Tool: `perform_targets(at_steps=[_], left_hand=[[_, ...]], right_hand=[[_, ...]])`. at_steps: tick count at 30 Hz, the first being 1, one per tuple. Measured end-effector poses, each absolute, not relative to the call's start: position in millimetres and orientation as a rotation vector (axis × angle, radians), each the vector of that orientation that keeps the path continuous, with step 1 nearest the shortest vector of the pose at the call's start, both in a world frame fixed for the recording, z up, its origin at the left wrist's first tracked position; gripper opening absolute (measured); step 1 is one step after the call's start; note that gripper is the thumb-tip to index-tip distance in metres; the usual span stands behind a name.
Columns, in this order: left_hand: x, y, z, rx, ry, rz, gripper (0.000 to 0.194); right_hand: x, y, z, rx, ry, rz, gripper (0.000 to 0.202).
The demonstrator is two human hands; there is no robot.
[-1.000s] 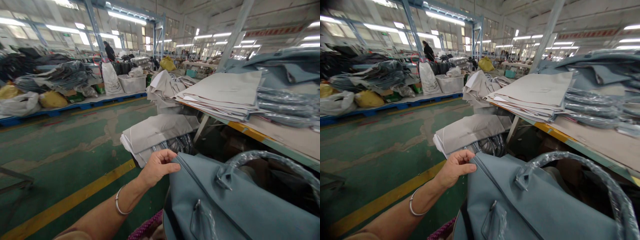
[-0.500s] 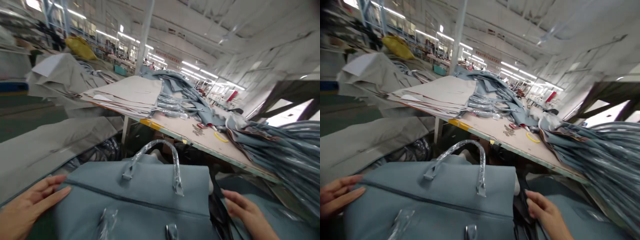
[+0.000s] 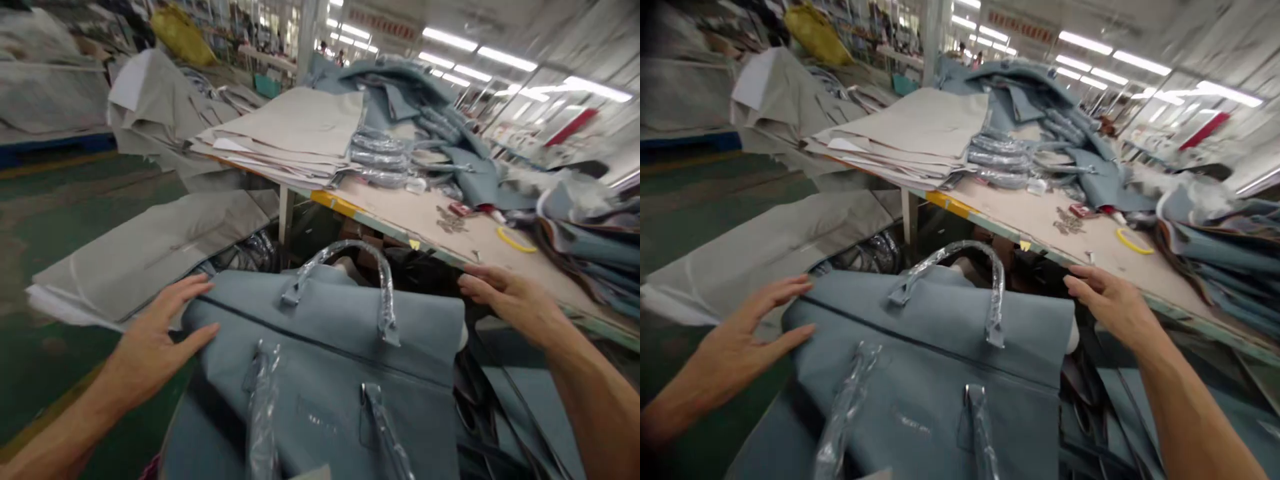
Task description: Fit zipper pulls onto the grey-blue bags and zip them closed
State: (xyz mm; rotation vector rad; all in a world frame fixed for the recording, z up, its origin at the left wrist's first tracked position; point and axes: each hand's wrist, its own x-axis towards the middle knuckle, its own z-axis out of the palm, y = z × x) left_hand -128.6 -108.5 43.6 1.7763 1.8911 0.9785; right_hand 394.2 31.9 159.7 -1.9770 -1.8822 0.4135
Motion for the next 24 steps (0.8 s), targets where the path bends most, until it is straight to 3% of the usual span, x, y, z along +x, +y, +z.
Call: perform_targets(at_steps=[2,7,13,19,21,24], left_hand=[[-115.6,-119.1,63.9,2.175,1.589,0.791,0.036],[-78.5,-130.1,96.4,2.444,0.966,0.362,0.050],[-51.8,-120.1,93.5,2.575,0.767,0.512,0.028],[-41.1,-110.1,91.7,2.438,1.017,0.744,0.021],[-37.3,-103.1,88.6,2.370,1.160,0.850,0.021],[-32.1,-89.3,82.2,2.288,1.311,0.967,0.028]], right_hand=[[365.5,15.4,135.3,-1.927,-1.911,0.647,0.064],[300.4,-7.9,92.9,-1.939,-2.024,0.601,0.079],[281.5,-2.3,91.1,-2.006,-1.912,0.561,0.087],[282.5,-7.7,88.5,-1.958,-1.610,0.762,0.096],[283.0,-13.3,92.5,-1.877,-1.542,0.905,0.085],[283.8,-29.0,106.4,-1.698,-1.512,1.076,0.050]])
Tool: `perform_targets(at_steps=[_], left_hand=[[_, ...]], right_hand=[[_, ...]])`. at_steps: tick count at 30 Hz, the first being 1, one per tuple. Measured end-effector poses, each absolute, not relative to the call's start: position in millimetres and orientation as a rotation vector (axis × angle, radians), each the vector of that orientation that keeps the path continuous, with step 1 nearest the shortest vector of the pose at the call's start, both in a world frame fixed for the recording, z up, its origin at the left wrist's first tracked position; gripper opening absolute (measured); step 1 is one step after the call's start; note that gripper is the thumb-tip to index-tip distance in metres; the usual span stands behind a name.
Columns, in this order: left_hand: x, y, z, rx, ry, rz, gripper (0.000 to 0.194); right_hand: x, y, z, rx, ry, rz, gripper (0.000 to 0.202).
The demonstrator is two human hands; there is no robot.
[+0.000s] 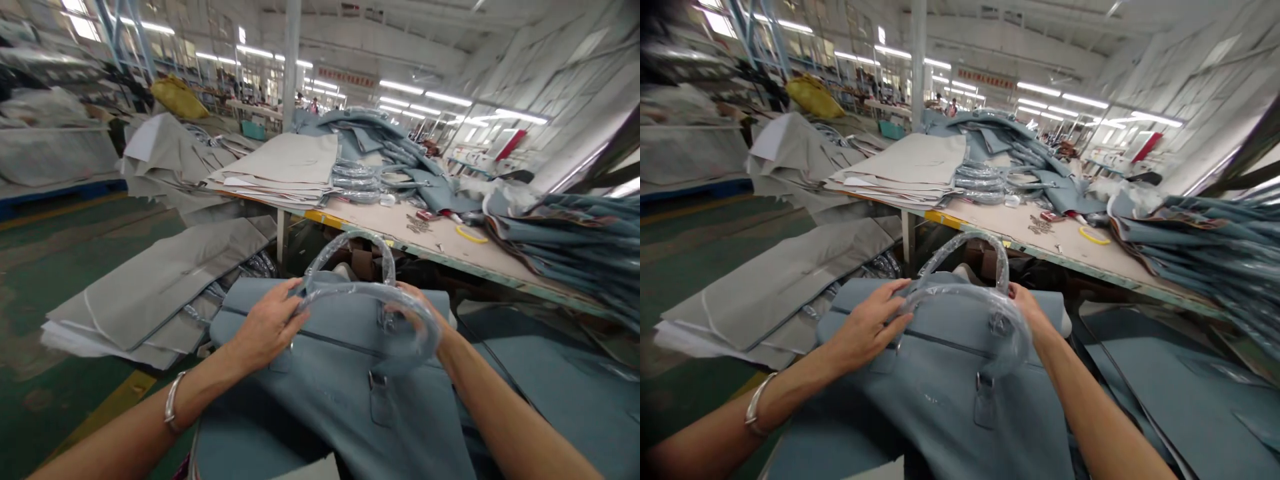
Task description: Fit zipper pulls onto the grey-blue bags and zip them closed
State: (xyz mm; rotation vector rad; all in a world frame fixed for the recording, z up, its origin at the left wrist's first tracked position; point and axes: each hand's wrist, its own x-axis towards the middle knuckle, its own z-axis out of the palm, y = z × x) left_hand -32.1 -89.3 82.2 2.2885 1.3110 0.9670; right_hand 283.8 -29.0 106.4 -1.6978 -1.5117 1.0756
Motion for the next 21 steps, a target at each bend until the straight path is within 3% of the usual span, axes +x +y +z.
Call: perform_targets(at_steps=[3,9,11,14,16,18,21], left_hand=[[-28.9,-75.2,77.7,2.158,1.309,1.017,0.032],[-25.3,-71.7,82.1,2.009,1.059,1.081,0.031],[-26.1,-79.0,83.4,2.044,1.059,1.128,0.031],[-35.2,-88.7,86.9,2.139,1.120,1.305,0.032],[-50.2,-91.9,95.6,2.180,1.207,1.436,0.034],[-72.4,-93.5,112.2,2.186,1.345,1.493,0.035],[-109.5,-97.3,145.9,2.152,1.598,1.591,0.032]], right_hand=[[284.8,-51.8,126.5,-1.538,-1.479,1.178,0.040],[285.4,-91.7,181.4,-1.231,-1.555,1.194,0.084],[279.0,-102.9,205.5,-1.239,-1.787,1.069,0.072],[257.4,-119.1,248.5,-1.420,-2.096,0.775,0.032],[237.0,-126.5,280.1,-1.382,-2.169,0.679,0.023],[214.5,-127.8,310.1,-1.241,-2.194,0.833,0.025],[179.6,-117.0,343.6,-0.999,-2.126,1.475,0.049]])
